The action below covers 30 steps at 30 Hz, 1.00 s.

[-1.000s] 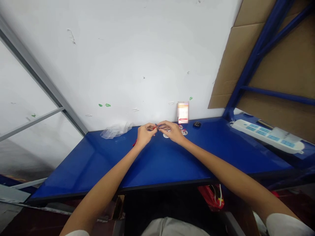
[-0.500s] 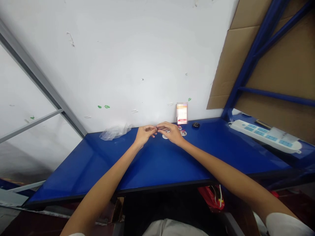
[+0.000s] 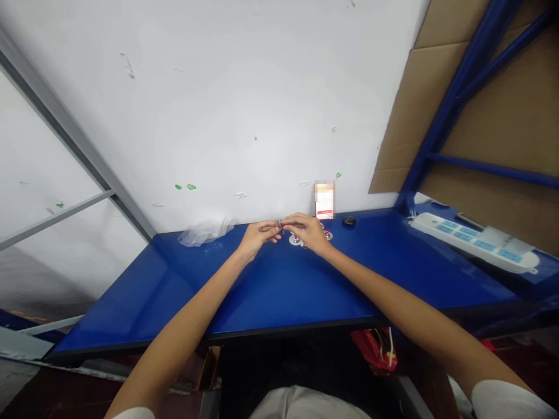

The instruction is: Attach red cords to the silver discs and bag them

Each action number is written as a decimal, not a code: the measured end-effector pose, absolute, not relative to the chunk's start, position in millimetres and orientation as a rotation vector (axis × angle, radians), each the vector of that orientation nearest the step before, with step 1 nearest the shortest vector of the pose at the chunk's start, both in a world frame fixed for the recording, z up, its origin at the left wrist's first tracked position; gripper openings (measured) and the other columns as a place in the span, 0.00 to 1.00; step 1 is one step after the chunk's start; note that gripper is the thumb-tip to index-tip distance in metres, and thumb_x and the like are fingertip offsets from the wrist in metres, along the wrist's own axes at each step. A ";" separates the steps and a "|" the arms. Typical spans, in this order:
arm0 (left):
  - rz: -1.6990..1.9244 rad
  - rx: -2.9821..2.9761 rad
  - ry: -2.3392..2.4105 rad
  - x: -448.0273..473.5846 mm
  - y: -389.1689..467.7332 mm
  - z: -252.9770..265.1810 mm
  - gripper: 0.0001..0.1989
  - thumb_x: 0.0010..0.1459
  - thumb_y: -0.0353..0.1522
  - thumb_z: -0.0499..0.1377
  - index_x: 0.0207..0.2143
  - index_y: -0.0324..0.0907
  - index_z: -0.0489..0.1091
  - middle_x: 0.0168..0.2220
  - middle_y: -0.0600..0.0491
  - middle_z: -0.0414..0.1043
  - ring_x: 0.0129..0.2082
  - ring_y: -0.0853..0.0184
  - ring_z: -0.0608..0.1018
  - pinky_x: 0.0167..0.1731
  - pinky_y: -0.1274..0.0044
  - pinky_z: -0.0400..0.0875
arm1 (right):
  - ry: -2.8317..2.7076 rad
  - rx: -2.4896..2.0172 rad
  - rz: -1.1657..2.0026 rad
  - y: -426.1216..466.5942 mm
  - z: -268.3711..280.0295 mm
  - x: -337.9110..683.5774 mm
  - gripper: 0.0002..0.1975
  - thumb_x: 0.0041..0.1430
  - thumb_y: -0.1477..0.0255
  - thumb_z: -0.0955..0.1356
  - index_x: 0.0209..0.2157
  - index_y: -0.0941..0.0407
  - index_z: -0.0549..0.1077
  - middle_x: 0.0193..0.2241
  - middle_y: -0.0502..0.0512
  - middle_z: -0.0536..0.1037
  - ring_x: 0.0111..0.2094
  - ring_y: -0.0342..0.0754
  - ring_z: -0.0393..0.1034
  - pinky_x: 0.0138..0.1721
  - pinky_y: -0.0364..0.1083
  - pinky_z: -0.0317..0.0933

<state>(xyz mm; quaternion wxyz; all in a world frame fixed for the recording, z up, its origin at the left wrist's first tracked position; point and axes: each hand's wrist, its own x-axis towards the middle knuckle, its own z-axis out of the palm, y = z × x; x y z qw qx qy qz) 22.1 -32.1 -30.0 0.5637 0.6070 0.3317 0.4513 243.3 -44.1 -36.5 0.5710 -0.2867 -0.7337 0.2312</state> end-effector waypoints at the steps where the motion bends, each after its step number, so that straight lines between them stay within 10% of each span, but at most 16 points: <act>1: 1.068 1.421 0.781 22.3 -32.2 -30.1 0.25 0.50 0.43 0.78 0.44 0.37 0.81 0.41 0.43 0.85 0.36 0.63 0.84 0.37 0.73 0.78 | -1.723 -0.675 0.545 -44.2 -36.9 242.9 0.09 0.68 0.62 0.74 0.45 0.49 0.86 0.44 0.56 0.86 0.45 0.53 0.82 0.47 0.51 0.76; 12: 1.031 1.605 0.936 22.2 -30.8 -24.0 0.24 0.61 0.51 0.69 0.42 0.38 0.77 0.43 0.41 0.84 0.35 0.62 0.84 0.31 0.75 0.78 | -2.086 -0.880 0.226 -36.7 -11.8 270.1 0.07 0.72 0.69 0.68 0.42 0.53 0.80 0.42 0.57 0.82 0.42 0.52 0.76 0.47 0.49 0.68; 21: 1.087 1.985 1.288 -3.2 -18.9 -16.3 0.11 0.65 0.40 0.61 0.42 0.42 0.77 0.39 0.47 0.84 0.34 0.62 0.84 0.32 0.75 0.75 | -2.185 -1.242 0.163 -19.6 0.6 318.8 0.07 0.68 0.76 0.68 0.41 0.55 0.81 0.42 0.57 0.85 0.44 0.52 0.78 0.46 0.47 0.67; 30: 0.431 2.425 1.485 -67.1 -0.2 7.6 0.12 0.58 0.39 0.62 0.35 0.43 0.82 0.34 0.48 0.83 0.34 0.59 0.81 0.36 0.73 0.70 | -2.316 -1.422 0.085 -15.9 -4.1 325.2 0.09 0.65 0.77 0.68 0.40 0.55 0.82 0.42 0.56 0.85 0.43 0.52 0.77 0.41 0.45 0.63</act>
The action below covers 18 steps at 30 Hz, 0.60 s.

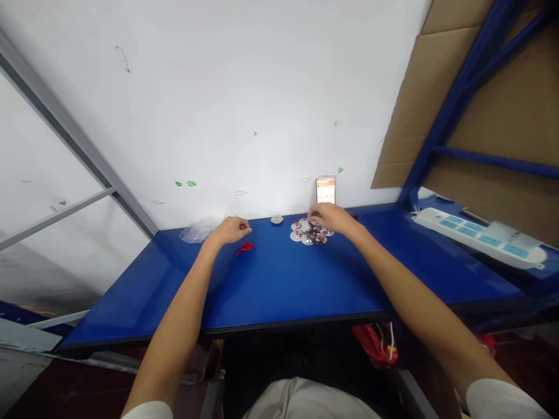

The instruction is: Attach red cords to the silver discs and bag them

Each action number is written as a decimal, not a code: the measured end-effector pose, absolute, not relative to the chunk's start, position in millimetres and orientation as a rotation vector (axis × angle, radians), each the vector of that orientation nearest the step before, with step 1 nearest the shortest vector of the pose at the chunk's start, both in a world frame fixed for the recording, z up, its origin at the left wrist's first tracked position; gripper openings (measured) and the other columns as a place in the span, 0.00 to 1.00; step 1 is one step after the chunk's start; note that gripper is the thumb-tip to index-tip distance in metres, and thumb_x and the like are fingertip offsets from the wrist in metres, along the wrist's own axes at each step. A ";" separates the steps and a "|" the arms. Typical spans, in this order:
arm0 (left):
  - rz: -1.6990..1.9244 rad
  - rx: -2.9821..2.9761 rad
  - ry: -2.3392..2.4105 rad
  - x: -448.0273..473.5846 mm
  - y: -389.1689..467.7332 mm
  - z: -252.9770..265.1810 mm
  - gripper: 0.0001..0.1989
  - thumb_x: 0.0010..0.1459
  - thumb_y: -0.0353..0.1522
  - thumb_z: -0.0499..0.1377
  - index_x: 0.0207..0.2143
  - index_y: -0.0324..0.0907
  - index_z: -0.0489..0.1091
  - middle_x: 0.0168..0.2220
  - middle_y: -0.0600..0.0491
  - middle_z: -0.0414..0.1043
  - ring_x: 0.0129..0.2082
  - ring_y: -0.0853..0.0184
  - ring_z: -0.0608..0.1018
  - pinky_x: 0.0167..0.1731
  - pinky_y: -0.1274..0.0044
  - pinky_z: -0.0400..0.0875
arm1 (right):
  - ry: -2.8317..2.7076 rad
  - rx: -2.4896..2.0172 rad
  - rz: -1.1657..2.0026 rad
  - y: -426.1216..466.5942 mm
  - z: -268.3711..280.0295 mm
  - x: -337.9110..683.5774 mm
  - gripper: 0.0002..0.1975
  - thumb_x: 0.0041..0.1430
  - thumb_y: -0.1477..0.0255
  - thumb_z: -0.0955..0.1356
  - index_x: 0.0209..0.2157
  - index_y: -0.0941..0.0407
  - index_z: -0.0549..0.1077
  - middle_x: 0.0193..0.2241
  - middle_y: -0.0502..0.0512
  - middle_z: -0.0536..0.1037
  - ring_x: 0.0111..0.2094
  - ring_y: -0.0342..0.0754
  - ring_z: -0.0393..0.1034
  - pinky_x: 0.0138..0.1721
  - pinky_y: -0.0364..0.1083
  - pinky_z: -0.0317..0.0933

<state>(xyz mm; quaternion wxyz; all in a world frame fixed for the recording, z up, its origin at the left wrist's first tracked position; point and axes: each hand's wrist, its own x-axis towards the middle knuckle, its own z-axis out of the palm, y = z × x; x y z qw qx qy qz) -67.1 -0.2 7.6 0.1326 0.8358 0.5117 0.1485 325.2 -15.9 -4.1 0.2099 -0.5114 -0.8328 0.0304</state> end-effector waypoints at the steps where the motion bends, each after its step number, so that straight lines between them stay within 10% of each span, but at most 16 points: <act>1: 0.371 2.421 1.452 -72.3 1.0 8.8 0.11 0.57 0.39 0.62 0.34 0.43 0.82 0.33 0.49 0.83 0.33 0.60 0.81 0.35 0.73 0.69 | -2.329 -1.426 0.074 -16.6 -3.2 325.9 0.08 0.65 0.76 0.69 0.40 0.54 0.82 0.42 0.56 0.85 0.43 0.52 0.77 0.40 0.45 0.63; 18: 0.146 2.229 1.267 -78.4 -0.3 8.6 0.09 0.45 0.36 0.69 0.32 0.48 0.84 0.32 0.52 0.84 0.32 0.61 0.82 0.31 0.76 0.68 | -2.333 -1.344 0.000 -24.7 -3.7 317.7 0.07 0.69 0.71 0.69 0.42 0.55 0.81 0.41 0.58 0.84 0.44 0.53 0.76 0.39 0.47 0.63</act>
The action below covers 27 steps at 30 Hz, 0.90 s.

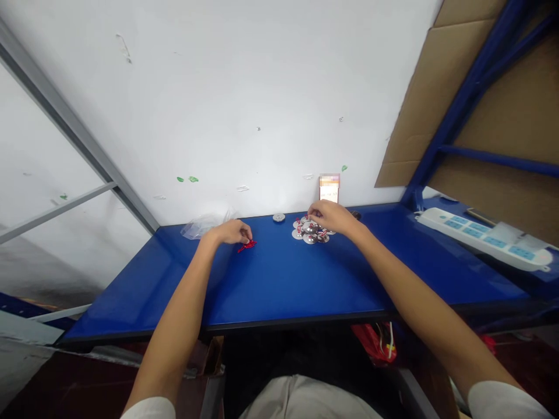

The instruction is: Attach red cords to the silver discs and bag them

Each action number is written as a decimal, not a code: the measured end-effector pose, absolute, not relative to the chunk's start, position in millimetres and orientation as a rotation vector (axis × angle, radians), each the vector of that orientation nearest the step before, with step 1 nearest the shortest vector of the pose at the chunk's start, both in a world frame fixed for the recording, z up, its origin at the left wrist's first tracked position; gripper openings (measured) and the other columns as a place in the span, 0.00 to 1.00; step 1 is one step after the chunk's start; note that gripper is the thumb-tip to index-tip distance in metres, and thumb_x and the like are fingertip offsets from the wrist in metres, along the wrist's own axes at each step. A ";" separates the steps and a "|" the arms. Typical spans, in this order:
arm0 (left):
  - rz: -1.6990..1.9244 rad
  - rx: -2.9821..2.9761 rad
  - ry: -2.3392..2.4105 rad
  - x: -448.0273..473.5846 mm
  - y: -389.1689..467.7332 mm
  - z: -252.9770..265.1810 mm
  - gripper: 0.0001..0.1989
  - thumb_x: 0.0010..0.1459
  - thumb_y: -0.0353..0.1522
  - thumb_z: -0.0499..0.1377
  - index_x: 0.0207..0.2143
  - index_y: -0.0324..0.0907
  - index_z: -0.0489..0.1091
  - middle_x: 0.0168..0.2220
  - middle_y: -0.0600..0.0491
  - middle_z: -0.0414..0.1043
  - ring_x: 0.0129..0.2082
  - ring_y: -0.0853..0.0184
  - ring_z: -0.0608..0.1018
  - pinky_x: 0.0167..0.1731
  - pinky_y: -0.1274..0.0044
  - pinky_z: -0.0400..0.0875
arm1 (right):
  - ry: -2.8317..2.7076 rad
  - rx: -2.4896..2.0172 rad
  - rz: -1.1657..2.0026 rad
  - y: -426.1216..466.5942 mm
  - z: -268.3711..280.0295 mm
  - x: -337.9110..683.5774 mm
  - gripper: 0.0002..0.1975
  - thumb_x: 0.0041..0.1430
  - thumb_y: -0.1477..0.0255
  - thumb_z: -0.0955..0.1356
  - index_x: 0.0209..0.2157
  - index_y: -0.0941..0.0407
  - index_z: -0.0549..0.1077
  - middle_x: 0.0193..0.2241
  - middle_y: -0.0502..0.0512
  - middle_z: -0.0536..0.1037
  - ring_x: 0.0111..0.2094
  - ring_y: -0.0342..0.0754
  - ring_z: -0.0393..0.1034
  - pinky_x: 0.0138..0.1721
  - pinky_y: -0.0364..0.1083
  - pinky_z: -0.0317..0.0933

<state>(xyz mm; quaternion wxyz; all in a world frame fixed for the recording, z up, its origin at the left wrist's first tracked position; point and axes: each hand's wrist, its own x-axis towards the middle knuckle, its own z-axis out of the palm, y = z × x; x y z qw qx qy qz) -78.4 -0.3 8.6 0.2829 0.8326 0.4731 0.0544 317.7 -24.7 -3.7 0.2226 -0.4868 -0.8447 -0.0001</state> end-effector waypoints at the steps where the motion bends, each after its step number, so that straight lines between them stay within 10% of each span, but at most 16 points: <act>1: 0.145 2.238 1.279 -77.5 0.0 7.6 0.08 0.44 0.35 0.69 0.31 0.48 0.83 0.31 0.53 0.84 0.32 0.61 0.82 0.31 0.76 0.68 | -2.316 -1.312 -0.028 -26.7 -3.3 314.6 0.08 0.70 0.71 0.68 0.42 0.55 0.81 0.41 0.59 0.84 0.44 0.54 0.76 0.41 0.47 0.63; 14: 0.270 2.272 1.317 -80.1 0.0 10.3 0.06 0.47 0.33 0.64 0.31 0.45 0.77 0.31 0.51 0.83 0.31 0.61 0.82 0.30 0.75 0.70 | -2.624 -1.272 -0.118 38.1 -23.0 230.1 0.16 0.70 0.71 0.70 0.57 0.54 0.81 0.53 0.64 0.82 0.53 0.59 0.77 0.49 0.50 0.68; 27: 0.593 2.446 1.338 -71.8 1.5 7.6 0.07 0.55 0.27 0.61 0.35 0.43 0.79 0.33 0.50 0.81 0.34 0.61 0.81 0.36 0.73 0.71 | -2.640 -1.312 -0.152 40.5 -24.4 232.6 0.11 0.70 0.72 0.71 0.49 0.51 0.86 0.49 0.60 0.86 0.50 0.57 0.80 0.48 0.47 0.67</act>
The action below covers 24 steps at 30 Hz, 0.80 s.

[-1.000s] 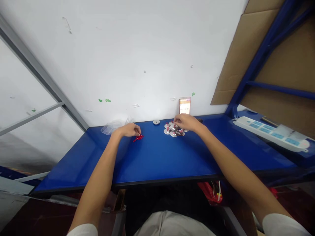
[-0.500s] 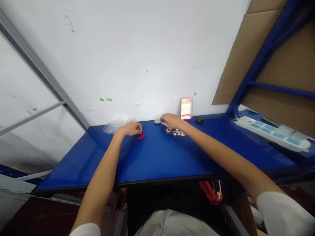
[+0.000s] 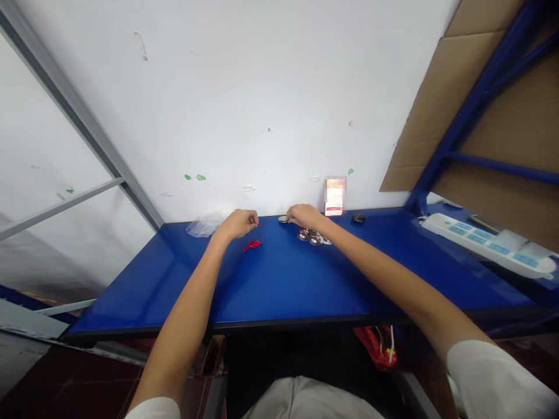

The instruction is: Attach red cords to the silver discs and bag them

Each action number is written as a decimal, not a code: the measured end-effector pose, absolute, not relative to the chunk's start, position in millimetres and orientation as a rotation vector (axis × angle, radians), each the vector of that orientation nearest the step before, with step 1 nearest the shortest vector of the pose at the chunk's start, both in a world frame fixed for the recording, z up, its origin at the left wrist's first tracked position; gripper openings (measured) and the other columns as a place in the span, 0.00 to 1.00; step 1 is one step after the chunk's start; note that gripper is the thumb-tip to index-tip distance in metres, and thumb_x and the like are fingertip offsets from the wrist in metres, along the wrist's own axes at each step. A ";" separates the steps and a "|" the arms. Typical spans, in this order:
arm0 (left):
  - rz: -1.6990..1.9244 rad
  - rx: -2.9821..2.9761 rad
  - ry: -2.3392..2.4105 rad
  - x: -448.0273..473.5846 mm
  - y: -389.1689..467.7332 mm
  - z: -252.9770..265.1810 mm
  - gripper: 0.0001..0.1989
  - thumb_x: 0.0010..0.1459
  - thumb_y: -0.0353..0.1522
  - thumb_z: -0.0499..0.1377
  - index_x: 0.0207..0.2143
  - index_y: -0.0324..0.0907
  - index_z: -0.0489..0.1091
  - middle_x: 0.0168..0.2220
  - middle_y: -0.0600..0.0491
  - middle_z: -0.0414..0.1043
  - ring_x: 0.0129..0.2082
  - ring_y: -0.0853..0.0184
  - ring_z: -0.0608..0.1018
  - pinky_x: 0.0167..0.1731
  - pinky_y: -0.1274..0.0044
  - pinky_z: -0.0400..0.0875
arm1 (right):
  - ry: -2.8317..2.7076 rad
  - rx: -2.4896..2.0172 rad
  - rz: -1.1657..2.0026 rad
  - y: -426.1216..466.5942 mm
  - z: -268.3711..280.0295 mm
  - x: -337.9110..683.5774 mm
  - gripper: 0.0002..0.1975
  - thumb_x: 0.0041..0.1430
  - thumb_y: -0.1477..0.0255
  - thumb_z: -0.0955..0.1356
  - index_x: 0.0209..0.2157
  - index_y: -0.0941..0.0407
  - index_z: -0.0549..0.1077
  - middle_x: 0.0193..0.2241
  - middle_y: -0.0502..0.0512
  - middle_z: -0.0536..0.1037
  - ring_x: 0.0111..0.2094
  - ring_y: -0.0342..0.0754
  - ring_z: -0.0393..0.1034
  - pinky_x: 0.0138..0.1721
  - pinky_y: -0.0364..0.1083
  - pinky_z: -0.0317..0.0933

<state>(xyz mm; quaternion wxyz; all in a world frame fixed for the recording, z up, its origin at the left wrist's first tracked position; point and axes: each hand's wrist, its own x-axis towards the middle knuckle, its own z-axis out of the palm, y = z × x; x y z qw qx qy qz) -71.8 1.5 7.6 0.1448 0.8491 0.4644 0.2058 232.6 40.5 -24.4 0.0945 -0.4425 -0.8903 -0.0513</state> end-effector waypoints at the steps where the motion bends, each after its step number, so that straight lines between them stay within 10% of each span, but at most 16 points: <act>1: 0.616 2.451 1.341 -71.3 1.5 7.1 0.07 0.56 0.27 0.61 0.35 0.43 0.79 0.33 0.50 0.81 0.34 0.61 0.81 0.36 0.72 0.71 | -2.638 -1.300 -0.158 40.6 -22.0 233.8 0.11 0.71 0.71 0.71 0.49 0.51 0.86 0.50 0.60 0.86 0.51 0.56 0.80 0.48 0.47 0.67; 13: 1.133 2.105 1.167 -32.5 -12.0 5.1 0.12 0.61 0.39 0.68 0.41 0.42 0.85 0.37 0.49 0.85 0.30 0.64 0.81 0.35 0.73 0.75 | -2.363 -1.146 -0.250 -15.1 -16.2 257.1 0.15 0.77 0.64 0.67 0.55 0.48 0.84 0.46 0.55 0.88 0.44 0.55 0.84 0.43 0.47 0.70; 24: 1.160 2.028 0.981 18.1 -35.6 -13.5 0.12 0.60 0.41 0.71 0.42 0.44 0.87 0.42 0.46 0.86 0.42 0.57 0.86 0.45 0.69 0.79 | -1.962 -0.797 0.477 -37.2 -34.6 258.3 0.10 0.67 0.73 0.72 0.47 0.50 0.86 0.42 0.52 0.89 0.40 0.52 0.86 0.45 0.48 0.79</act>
